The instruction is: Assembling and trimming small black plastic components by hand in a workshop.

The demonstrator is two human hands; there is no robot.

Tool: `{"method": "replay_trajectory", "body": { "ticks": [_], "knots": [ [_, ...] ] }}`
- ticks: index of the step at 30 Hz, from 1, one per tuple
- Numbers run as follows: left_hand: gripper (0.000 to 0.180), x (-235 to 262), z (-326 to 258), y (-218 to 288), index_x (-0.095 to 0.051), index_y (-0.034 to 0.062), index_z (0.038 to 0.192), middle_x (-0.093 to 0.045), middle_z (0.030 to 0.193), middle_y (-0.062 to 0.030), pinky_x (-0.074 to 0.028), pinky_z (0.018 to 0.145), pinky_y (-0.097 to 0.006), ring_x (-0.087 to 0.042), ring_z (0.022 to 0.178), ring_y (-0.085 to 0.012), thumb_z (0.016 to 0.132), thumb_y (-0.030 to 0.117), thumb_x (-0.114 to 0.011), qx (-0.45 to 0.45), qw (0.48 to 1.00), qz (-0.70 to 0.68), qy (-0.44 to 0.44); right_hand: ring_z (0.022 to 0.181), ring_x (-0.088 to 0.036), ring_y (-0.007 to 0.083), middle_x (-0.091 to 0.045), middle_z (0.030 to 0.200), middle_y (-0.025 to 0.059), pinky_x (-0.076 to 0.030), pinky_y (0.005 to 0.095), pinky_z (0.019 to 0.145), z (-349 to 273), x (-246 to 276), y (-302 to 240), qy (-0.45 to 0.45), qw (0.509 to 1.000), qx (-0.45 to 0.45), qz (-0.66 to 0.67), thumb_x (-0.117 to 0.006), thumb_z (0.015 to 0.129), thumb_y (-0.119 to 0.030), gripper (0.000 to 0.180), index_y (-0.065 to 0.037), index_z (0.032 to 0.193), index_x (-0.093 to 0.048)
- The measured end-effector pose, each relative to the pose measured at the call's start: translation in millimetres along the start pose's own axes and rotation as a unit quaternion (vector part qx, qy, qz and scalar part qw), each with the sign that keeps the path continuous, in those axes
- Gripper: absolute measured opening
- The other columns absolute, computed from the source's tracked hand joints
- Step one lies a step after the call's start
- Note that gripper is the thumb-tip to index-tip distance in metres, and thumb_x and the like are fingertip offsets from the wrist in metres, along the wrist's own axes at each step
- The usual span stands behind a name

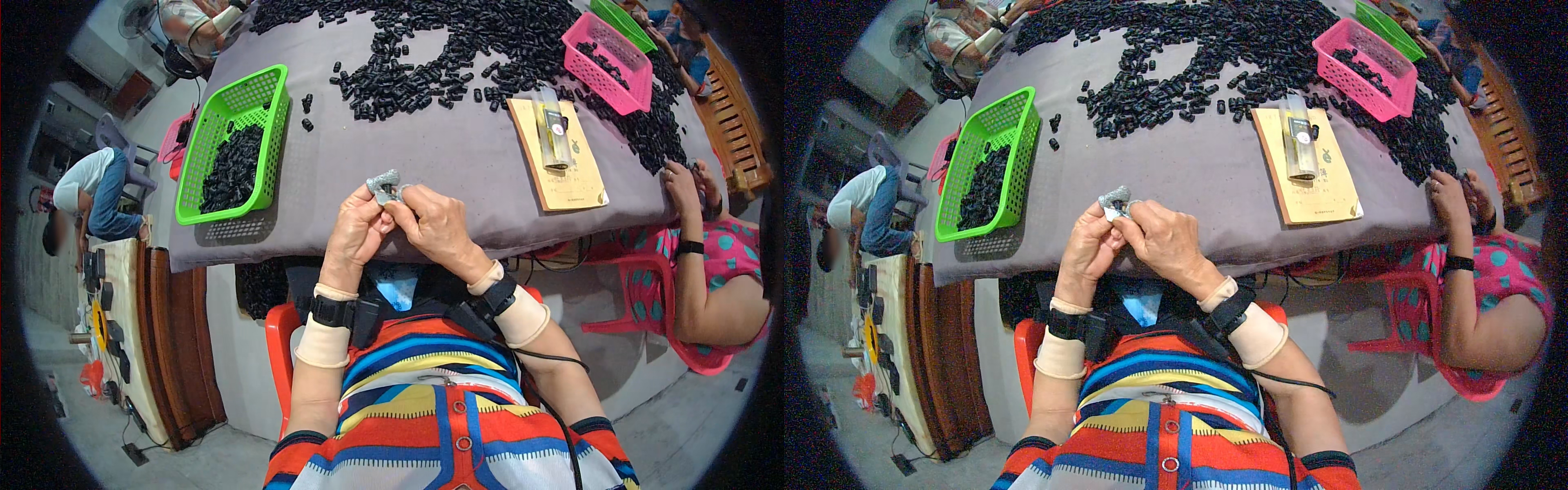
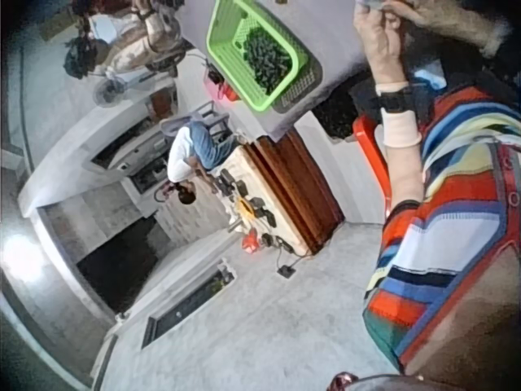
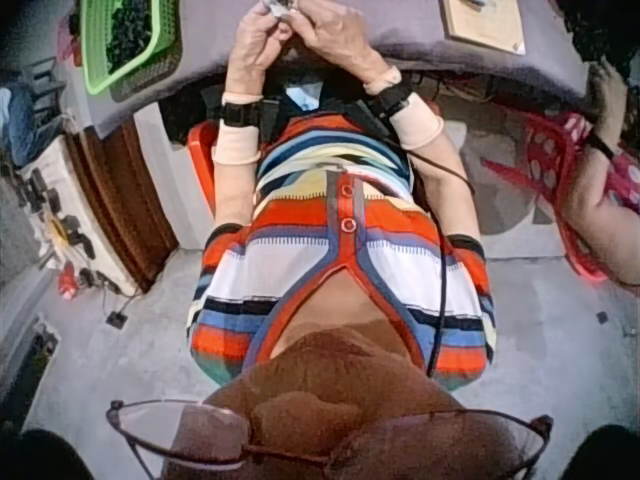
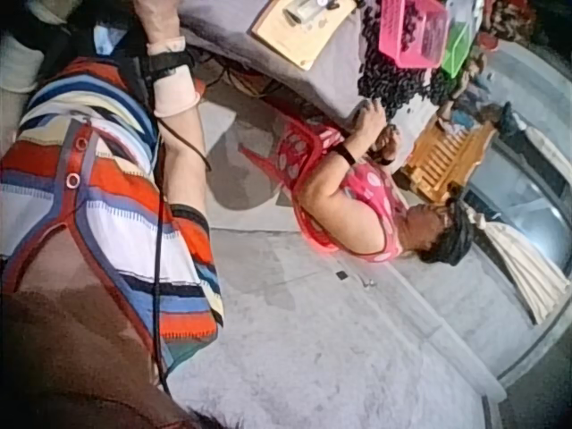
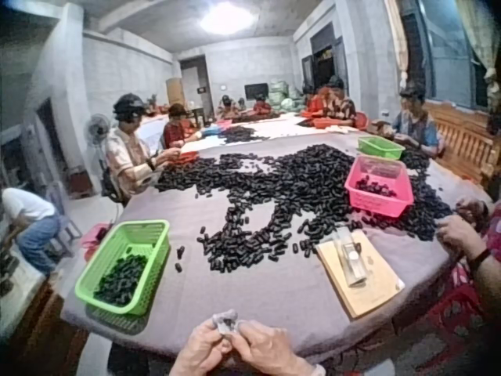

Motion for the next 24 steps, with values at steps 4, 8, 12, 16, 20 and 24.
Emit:
{"method": "replay_trajectory", "body": {
  "ticks": [4,8,12,16,20,24],
  "knots": [
    [0.024,-1.0,0.2,0.5,-0.056,0.0008,0.108,-0.06,0.086,-0.005,-0.044,0.055,-0.019,-0.053,0.065,-0.0078,0.085,-0.001,-0.049,-0.001,1.0,-0.002,-0.009,0.053,-0.056,0.03,-0.055,0.063,0.009,-0.042,0.0378,0.043,-0.6,-1.0,1.0,0.0,1.0,-0.002,0.004,-0.06,0.082,-0.026,0.023,-0.008,0.069,-0.052],
    [0.024,-0.7,0.1,-1.3,-0.056,0.0009,0.108,-0.06,0.085,-0.0046,-0.043,0.054,-0.019,-0.052,0.064,-0.0076,0.085,-0.001,-0.05,0.005,1.0,-0.001,0.015,0.054,-0.057,0.0305,-0.055,0.064,0.0092,-0.043,0.0381,0.043,-0.5,-0.5,1.9,-0.004,1.0,-0.004,0.006,-0.06,0.081,-0.026,0.023,-0.008,0.07,-0.053],
    [0.024,0.3,0.6,-0.5,-0.056,0.0009,0.108,-0.059,0.085,-0.0044,-0.043,0.054,-0.019,-0.052,0.063,-0.0075,0.085,-0.001,-0.05,0.0,1.0,0.0,0.006,0.054,-0.057,0.0308,-0.056,0.064,0.0092,-0.043,0.0387,0.044,-0.4,-0.9,1.9,-0.004,1.0,-0.011,0.003,-0.06,0.081,-0.026,0.023,-0.008,0.07,-0.053],
    [0.024,-1.6,1.0,-2.7,-0.056,0.0008,0.108,-0.059,0.084,-0.0043,-0.043,0.054,-0.019,-0.051,0.062,-0.0074,0.085,-0.001,-0.05,0.0,1.0,0.005,-0.003,0.054,-0.056,0.0309,-0.055,0.064,0.0091,-0.042,0.0392,0.044,0.1,-1.4,1.6,0.004,1.0,-0.017,0.001,-0.06,0.081,-0.026,0.023,-0.008,0.069,-0.053],
    [0.023,-1.0,1.4,-3.4,-0.056,0.0006,0.108,-0.059,0.085,-0.0047,-0.043,0.054,-0.019,-0.051,0.062,-0.0076,0.085,0.0,-0.05,0.011,1.0,-0.007,-0.02,0.053,-0.056,0.0308,-0.055,0.063,0.0093,-0.042,0.0395,0.044,2.0,0.1,3.4,0.014,1.0,-0.019,-0.004,-0.06,0.081,-0.026,0.023,-0.008,0.068,-0.053],
    [0.024,0.4,0.3,-2.3,-0.056,0.0006,0.109,-0.059,0.085,-0.0051,-0.043,0.054,-0.019,-0.051,0.062,-0.0078,0.086,0.0,-0.05,0.013,1.0,-0.014,-0.007,0.053,-0.056,0.0305,-0.054,0.062,0.0097,-0.041,0.0393,0.043,-1.2,0.2,4.5,0.0,1.0,0.003,0.021,-0.06,0.081,-0.026,0.024,-0.007,0.068,-0.052]
  ]
}}
Point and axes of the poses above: each hand's wrist, its own z-axis towards the middle knuckle, its own x-axis out of the back of the hand, y = z × x, the point moved 7 cm from there along z, towards the middle knuckle
